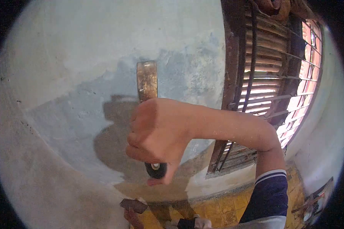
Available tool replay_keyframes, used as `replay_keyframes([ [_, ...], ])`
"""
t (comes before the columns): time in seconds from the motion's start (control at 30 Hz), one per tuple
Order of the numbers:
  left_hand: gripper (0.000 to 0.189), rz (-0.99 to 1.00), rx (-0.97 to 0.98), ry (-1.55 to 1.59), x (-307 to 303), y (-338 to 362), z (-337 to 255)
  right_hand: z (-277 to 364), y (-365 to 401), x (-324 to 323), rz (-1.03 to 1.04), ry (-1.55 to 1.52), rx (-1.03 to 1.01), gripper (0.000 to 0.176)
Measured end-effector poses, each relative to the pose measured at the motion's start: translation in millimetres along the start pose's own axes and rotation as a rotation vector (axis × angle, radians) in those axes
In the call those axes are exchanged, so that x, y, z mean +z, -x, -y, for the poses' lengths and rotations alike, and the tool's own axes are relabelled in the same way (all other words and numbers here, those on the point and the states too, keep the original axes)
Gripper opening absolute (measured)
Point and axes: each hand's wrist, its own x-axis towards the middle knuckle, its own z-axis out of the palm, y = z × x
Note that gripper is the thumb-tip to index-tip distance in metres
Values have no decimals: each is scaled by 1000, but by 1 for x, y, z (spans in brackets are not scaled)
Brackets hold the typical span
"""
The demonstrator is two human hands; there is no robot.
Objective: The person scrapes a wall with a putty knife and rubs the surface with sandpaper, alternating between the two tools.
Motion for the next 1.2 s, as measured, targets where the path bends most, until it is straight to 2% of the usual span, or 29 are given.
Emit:
replay_keyframes([
  [0.07,18,-11,-1,5,-4,3,0,-11,-1,4,3,50,-15,55],
  [0.13,18,-16,-9,-8,-12,6,1,-41,5,10,-79,146,6,56],
  [0.17,18,-19,-5,-9,-14,4,-1,-33,1,18,-191,124,-35,57],
  [0.23,18,-33,3,-3,-20,3,1,-6,-12,19,-94,49,-52,58],
  [0.3,18,-45,2,8,-21,2,2,-9,-19,17,4,47,-20,58],
  [0.4,18,-50,-6,1,-30,2,3,-47,-18,17,-44,239,27,55],
  [0.43,18,-50,-7,0,-32,2,2,-41,-21,19,-81,207,30,53],
  [0.53,19,-57,-2,9,-35,-4,3,-8,-41,25,-20,31,-18,51],
  [0.57,19,-62,-2,14,-36,-6,3,-17,-39,29,-10,70,-74,54],
  [0.67,19,-62,-9,6,-46,-4,2,-47,-35,20,-73,217,-45,53],
  [0.7,19,-62,-4,4,-48,-7,0,-32,-39,22,-64,118,38,54],
  [0.8,19,-80,-3,23,-49,-9,1,5,-66,27,-1,-2,-112,53],
  [0.83,19,-80,-6,25,-50,-9,2,-2,-65,35,0,-41,-60,53],
  [0.93,19,-79,-13,14,-57,-9,1,-49,-57,36,-92,174,-55,56],
  [1.07,19,-86,-1,21,-60,-18,0,-3,-84,43,2,-31,-114,54],
  [1.1,20,-85,-4,22,-61,-19,0,-7,-85,49,-20,0,-134,63],
  [1.2,20,-83,-10,14,-66,-22,-1,-56,-77,53,-66,142,-86,67],
])
